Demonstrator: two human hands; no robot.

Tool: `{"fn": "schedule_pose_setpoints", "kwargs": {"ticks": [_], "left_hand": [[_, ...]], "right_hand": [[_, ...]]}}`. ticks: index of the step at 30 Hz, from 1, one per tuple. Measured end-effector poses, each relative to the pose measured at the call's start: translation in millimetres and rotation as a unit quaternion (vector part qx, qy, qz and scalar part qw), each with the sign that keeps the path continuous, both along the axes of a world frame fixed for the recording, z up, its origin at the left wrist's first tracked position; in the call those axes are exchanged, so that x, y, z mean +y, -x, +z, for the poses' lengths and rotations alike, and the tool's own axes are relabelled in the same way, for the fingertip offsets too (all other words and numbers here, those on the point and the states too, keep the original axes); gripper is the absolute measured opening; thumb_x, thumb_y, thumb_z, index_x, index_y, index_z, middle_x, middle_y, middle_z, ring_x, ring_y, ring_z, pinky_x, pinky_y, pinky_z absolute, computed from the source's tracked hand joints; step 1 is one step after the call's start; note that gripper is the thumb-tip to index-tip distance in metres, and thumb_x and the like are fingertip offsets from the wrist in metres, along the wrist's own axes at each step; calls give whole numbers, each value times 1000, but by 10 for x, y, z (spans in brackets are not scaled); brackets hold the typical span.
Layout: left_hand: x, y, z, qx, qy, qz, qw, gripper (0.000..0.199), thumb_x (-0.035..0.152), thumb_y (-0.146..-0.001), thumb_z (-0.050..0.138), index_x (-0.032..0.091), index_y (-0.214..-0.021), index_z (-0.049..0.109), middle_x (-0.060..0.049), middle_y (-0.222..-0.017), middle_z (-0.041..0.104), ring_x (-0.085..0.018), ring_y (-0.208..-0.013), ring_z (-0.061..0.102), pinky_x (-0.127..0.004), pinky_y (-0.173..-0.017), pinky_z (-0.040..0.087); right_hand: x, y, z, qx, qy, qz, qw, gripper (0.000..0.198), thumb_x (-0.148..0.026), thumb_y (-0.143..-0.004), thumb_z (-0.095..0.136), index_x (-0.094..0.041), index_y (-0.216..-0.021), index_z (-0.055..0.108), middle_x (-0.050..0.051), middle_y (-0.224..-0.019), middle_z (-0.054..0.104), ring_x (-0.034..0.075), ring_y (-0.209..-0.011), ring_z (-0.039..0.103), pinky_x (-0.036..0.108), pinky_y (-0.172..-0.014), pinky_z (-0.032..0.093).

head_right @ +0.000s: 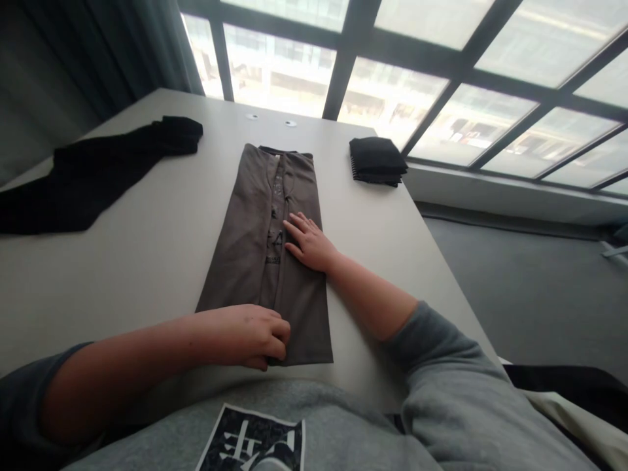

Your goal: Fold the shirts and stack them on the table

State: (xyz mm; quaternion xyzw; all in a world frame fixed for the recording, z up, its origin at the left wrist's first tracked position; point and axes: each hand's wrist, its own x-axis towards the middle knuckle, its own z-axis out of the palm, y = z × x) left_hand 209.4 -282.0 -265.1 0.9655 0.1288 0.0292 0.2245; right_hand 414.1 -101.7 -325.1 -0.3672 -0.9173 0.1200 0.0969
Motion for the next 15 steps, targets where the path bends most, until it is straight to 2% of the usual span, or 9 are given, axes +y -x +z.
{"fn": "schedule_pose_setpoints", "kwargs": {"ticks": [2, 4, 6, 8, 10, 11, 13, 15], "left_hand": [[13, 39, 43, 1, 23, -7, 1000, 20, 23, -88, 83, 27, -107, 79, -1, -112, 76, -20, -101, 70, -28, -86, 52], [55, 136, 87, -13, 50, 11, 999, 20, 25, -94, 77, 28, -114, 79, 0, -115, 77, -18, -102, 71, -27, -92, 52], [107, 288, 106, -30, 49, 85, 995, 23, 28, -101, 67, 28, -122, 78, -1, -120, 77, -17, -105, 72, -26, -97, 52], [124, 466, 66, -37, 7, 203, 979, 30, 31, -105, 58, 26, -130, 74, -4, -128, 75, -19, -114, 70, -31, -104, 51], [66, 620, -48, -21, -47, 299, 953, 36, 36, -105, 57, 24, -136, 71, -8, -140, 70, -25, -129, 63, -41, -113, 48], [4, 675, -129, -5, -66, 327, 943, 40, 40, -104, 58, 23, -139, 69, -10, -147, 65, -28, -136, 59, -46, -117, 45], [-165, 733, -315, 31, -91, 350, 932, 52, 45, -103, 59, 21, -149, 62, -13, -161, 54, -33, -149, 47, -53, -123, 39], [-344, 735, -495, 51, -112, 356, 926, 62, 48, -104, 56, 20, -159, 51, -13, -169, 43, -34, -157, 36, -56, -127, 32]], "right_hand": [[-366, -205, -2, 8, 23, 14, 1000, 69, -44, -108, 47, -19, -170, 33, 13, -177, 24, 30, -165, 16, 51, -133, 22], [-680, -350, 17, -3, 40, 32, 999, 66, -42, -107, 48, -18, -168, 38, 15, -175, 28, 32, -164, 21, 53, -133, 22], [-958, -436, 57, -20, 51, 53, 997, 64, -43, -107, 50, -20, -166, 42, 15, -175, 29, 34, -163, 22, 57, -133, 19], [-1207, -476, 109, -30, 63, 78, 995, 66, -45, -105, 55, -24, -166, 42, 13, -175, 28, 35, -164, 20, 61, -132, 16], [-1417, -484, 160, -32, 76, 107, 991, 70, -49, -103, 59, -27, -167, 40, 12, -176, 26, 36, -164, 18, 64, -132, 12], [-1502, -480, 181, -32, 81, 121, 989, 71, -49, -103, 60, -27, -167, 40, 12, -176, 26, 36, -164, 18, 65, -132, 9], [-1623, -464, 207, -30, 89, 142, 986, 74, -50, -102, 62, -26, -168, 38, 12, -176, 24, 35, -164, 17, 64, -132, 6], [-1683, -442, 211, -27, 96, 155, 983, 78, -49, -101, 63, -22, -169, 36, 15, -176, 21, 34, -164, 16, 61, -132, 7]]}}
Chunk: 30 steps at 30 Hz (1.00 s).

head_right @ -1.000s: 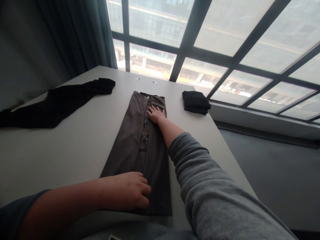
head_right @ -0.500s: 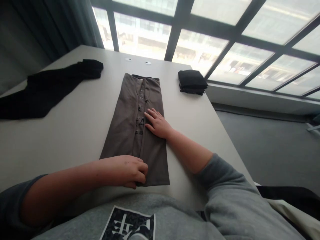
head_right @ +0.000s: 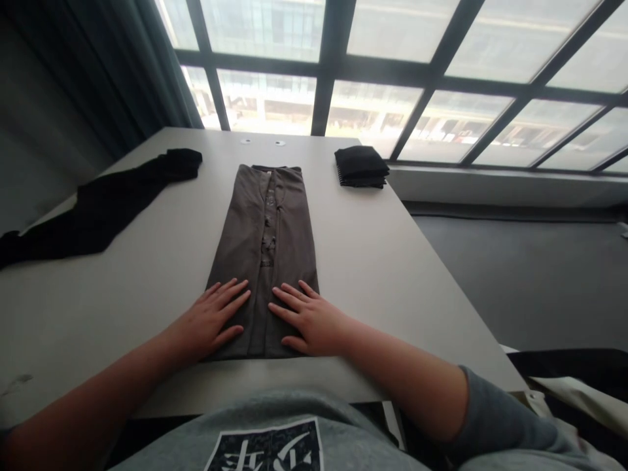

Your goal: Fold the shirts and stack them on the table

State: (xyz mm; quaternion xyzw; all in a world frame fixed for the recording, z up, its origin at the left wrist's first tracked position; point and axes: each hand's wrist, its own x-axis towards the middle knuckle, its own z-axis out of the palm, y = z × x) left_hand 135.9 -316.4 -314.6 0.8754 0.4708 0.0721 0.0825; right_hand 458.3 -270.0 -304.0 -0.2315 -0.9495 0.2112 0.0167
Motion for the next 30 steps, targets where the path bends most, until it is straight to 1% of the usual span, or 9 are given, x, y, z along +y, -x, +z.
{"fn": "schedule_pose_setpoints", "kwargs": {"ticks": [2, 4, 7, 10, 14, 17, 24, 27, 30], "left_hand": [[-133, -19, -135, 17, -15, 1, 1000, 70, 52, -103, 55, 21, -165, 42, -12, -174, 35, -34, -161, 28, -56, -130, 27], [-198, -30, -212, 31, -29, -1, 999, 73, 54, -103, 53, 23, -168, 36, -11, -176, 29, -34, -163, 23, -56, -130, 25], [-207, -15, -247, 47, -42, -10, 998, 74, 54, -104, 52, 25, -169, 32, -11, -177, 25, -35, -163, 21, -56, -130, 24], [-203, 3, -249, 57, -46, -19, 997, 75, 53, -103, 53, 30, -170, 29, -10, -178, 23, -37, -163, 22, -59, -129, 24], [-254, -1, -257, 62, -53, -22, 996, 72, 51, -104, 53, 37, -170, 27, -8, -177, 25, -39, -162, 25, -64, -127, 24], [-312, -10, -260, 63, -60, -22, 996, 68, 51, -106, 49, 37, -169, 28, -6, -177, 28, -38, -161, 26, -63, -127, 23], [-380, -1, -243, 65, -78, -36, 994, 65, 49, -109, 44, 36, -170, 28, -4, -174, 36, -35, -159, 31, -56, -127, 26], [-374, 0, -236, 63, -75, -39, 994, 65, 49, -109, 45, 35, -170, 27, -4, -173, 35, -35, -159, 32, -55, -127, 27], [-379, -13, -211, 60, -61, -42, 995, 69, 48, -107, 49, 35, -171, 25, -4, -174, 34, -35, -160, 31, -57, -127, 29]], "right_hand": [[-21, 18, -9, 1, 8, 7, 1000, 81, -48, -100, 64, -21, -170, 33, 16, -177, 18, 34, -165, 15, 60, -133, 8], [-30, 29, -18, 0, 13, 12, 1000, 81, -48, -100, 64, -22, -170, 32, 16, -177, 15, 34, -165, 13, 60, -132, 7], [-66, 32, -8, -7, 16, 13, 1000, 82, -49, -100, 64, -23, -170, 30, 16, -177, 12, 34, -165, 11, 62, -132, 5], [-127, 24, 23, -5, 22, 9, 1000, 81, -51, -102, 61, -25, -171, 27, 15, -177, 11, 35, -165, 10, 62, -132, 4], [-176, 14, 53, 5, 49, 20, 999, 75, -47, -105, 56, -31, -172, 23, 8, -176, 23, 34, -165, 11, 64, -131, 1], [-183, 14, 59, 15, 57, 25, 998, 74, -44, -106, 55, -32, -171, 23, 5, -174, 28, 34, -165, 12, 66, -131, 1], [-184, 19, 58, 15, 75, 28, 997, 72, -44, -107, 52, -35, -171, 22, 2, -175, 28, 33, -165, 10, 65, -132, -3], [-183, 19, 65, 16, 85, 27, 996, 72, -43, -107, 52, -35, -172, 22, 2, -175, 26, 32, -165, 10, 62, -132, -5], [-182, 21, 70, 19, 90, 26, 995, 73, -43, -105, 53, -34, -171, 24, 3, -175, 26, 32, -165, 11, 64, -132, -4]]}}
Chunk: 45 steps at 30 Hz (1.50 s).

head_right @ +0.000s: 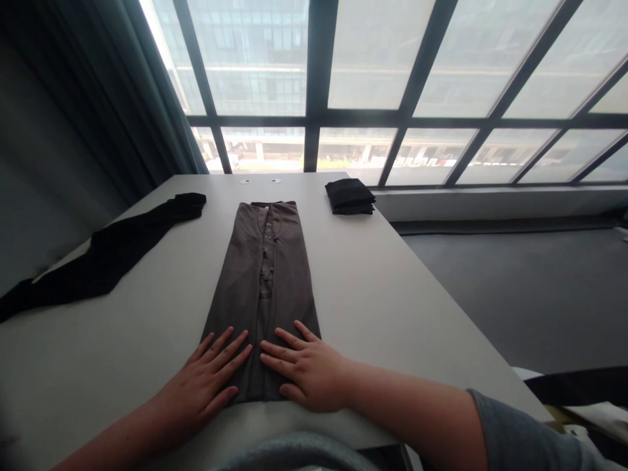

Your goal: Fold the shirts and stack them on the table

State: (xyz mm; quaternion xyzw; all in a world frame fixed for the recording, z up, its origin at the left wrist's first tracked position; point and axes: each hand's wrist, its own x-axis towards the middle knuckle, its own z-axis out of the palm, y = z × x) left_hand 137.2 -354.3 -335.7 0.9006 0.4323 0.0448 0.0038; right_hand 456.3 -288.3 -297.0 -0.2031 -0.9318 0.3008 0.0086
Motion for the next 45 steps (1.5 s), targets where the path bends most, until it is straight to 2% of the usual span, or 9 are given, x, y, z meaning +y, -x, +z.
{"fn": "schedule_pose_setpoints", "kwargs": {"ticks": [7, 11, 14, 18, 24, 29, 36, 41, 45], "left_hand": [[-143, 267, 147, -56, 74, -10, 996, 88, 38, -86, 77, 39, -165, 39, -4, -173, 37, -35, -158, 36, -58, -127, 35], [-267, 621, 183, -111, 58, -7, 992, 63, 26, -87, 75, 39, -147, 62, -4, -158, 59, -31, -145, 55, -47, -116, 52], [-360, 734, 175, -177, -13, 20, 984, 37, 21, -95, 67, 34, -129, 73, -4, -132, 75, -23, -119, 72, -34, -102, 60], [-425, 653, 169, -227, -79, 42, 970, 32, 16, -100, 61, 29, -127, 72, -4, -122, 78, -18, -108, 75, -27, -96, 61], [-331, 537, 213, -262, -9, 37, 964, 39, 5, -99, 50, 26, -124, 70, -6, -133, 73, -17, -118, 73, -28, -101, 60], [-146, 510, 261, -264, 13, 28, 964, 39, 4, -93, 53, 25, -121, 71, -7, -130, 72, -20, -117, 72, -30, -99, 60], [-93, 469, 215, -196, -92, -10, 976, 37, 2, -89, 59, 27, -112, 74, -5, -122, 74, -23, -115, 66, -37, -97, 53], [-23, 491, 234, -222, -75, -32, 972, 21, 16, -97, 65, 27, -113, 72, -4, -117, 79, -24, -118, 67, -40, -101, 48], [159, 492, 420, -256, -37, -40, 965, 13, 23, -101, 65, 24, -111, 72, -4, -106, 81, -21, -104, 73, -37, -98, 51]], "right_hand": [[40, -112, 37, 53, -3, 30, 998, 70, -38, -96, 64, -26, -163, 48, 10, -170, 40, 32, -161, 29, 59, -133, 14], [55, -326, 13, 88, -6, 46, 995, 63, -37, -90, 73, -27, -151, 62, 12, -162, 53, 32, -157, 38, 55, -130, 30], [29, -493, -71, 116, -61, 31, 991, 56, -33, -91, 75, -25, -146, 65, 15, -155, 59, 32, -156, 41, 54, -126, 38], [-54, -615, -166, 159, -180, 5, 971, 41, -18, -99, 63, -19, -140, 67, 16, -138, 71, 28, -140, 58, 47, -118, 50], [-133, -660, -233, 145, -262, -69, 952, 48, -6, -101, 50, -26, -141, 68, 12, -135, 71, 24, -130, 62, 42, -111, 56], [-98, -649, -277, 151, -245, -91, 953, 53, 0, -93, 49, -25, -134, 72, 13, -133, 70, 26, -130, 61, 45, -110, 56], [-92, -662, -184, 144, -143, -31, 979, 49, -4, -89, 54, -23, -131, 71, 12, -140, 67, 26, -141, 54, 45, -119, 48], [-37, -616, -223, 160, -161, -57, 972, 34, -11, -98, 55, -23, -126, 70, 10, -124, 75, 24, -123, 67, 58, -127, 32], [105, -554, -153, 222, -118, -109, 962, 26, -17, -103, 52, -23, -123, 69, 7, -113, 79, 20, -106, 74, 50, -121, 43]]}}
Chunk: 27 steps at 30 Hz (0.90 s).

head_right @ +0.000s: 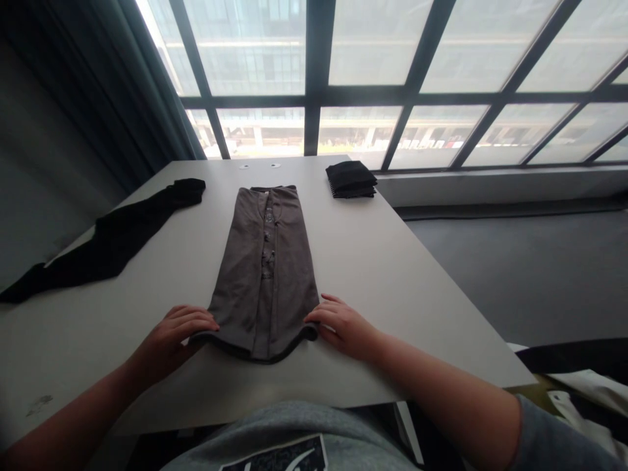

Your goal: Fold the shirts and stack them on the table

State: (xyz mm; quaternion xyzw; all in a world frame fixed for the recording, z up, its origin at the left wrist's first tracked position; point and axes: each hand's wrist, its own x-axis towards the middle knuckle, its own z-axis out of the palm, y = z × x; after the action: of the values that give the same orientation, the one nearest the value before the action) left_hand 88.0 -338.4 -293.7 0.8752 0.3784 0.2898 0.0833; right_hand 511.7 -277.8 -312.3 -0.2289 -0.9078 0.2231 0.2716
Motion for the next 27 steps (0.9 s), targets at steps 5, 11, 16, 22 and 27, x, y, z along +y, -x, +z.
{"fn": "schedule_pose_setpoints", "kwargs": {"ticks": [5, 11, 16, 22, 27], "left_hand": [[269, -19, 265, -65, 20, 26, 997, 18, 23, -101, 63, 23, -116, 74, -4, -104, 81, -18, -94, 76, -29, -87, 59], [290, 23, 239, -40, 71, 8, 997, 23, 21, -98, 64, 25, -118, 75, -5, -111, 81, -19, -101, 76, -30, -92, 59], [-4, 62, 48, 19, 167, -34, 985, 32, 10, -90, 56, 25, -113, 73, -6, -112, 80, -21, -107, 73, -33, -96, 57], [-147, 51, -66, 14, 152, -15, 988, 19, 14, -91, 61, 25, -103, 71, -7, -117, 79, -23, -112, 73, -36, -101, 57], [-172, 81, -105, -19, 171, 51, 984, 27, 21, -97, 57, 25, -118, 73, -6, -117, 81, -22, -108, 77, -33, -96, 61]], "right_hand": [[291, 134, 184, 92, 101, -111, 984, 20, -30, -107, 56, -23, -115, 72, 6, -100, 80, 19, -90, 76, 33, -85, 61], [344, 19, 367, 9, 141, 45, 989, 29, -12, -99, 54, -22, -119, 73, 7, -110, 79, 19, -104, 75, 34, -94, 60], [25, -224, 315, -102, 124, 116, 980, 51, -4, -88, 58, -25, -133, 71, 11, -138, 70, 25, -141, 59, 48, -126, 39], [-122, -207, 46, -110, -13, 67, 992, 31, -30, -100, 70, -23, -130, 71, 13, -132, 73, 27, -140, 59, 54, -129, 32], [-68, -145, -8, -106, -151, 48, 982, 39, -12, -107, 50, -24, -140, 66, 7, -120, 77, 19, -121, 69, 56, -131, 24]]}}
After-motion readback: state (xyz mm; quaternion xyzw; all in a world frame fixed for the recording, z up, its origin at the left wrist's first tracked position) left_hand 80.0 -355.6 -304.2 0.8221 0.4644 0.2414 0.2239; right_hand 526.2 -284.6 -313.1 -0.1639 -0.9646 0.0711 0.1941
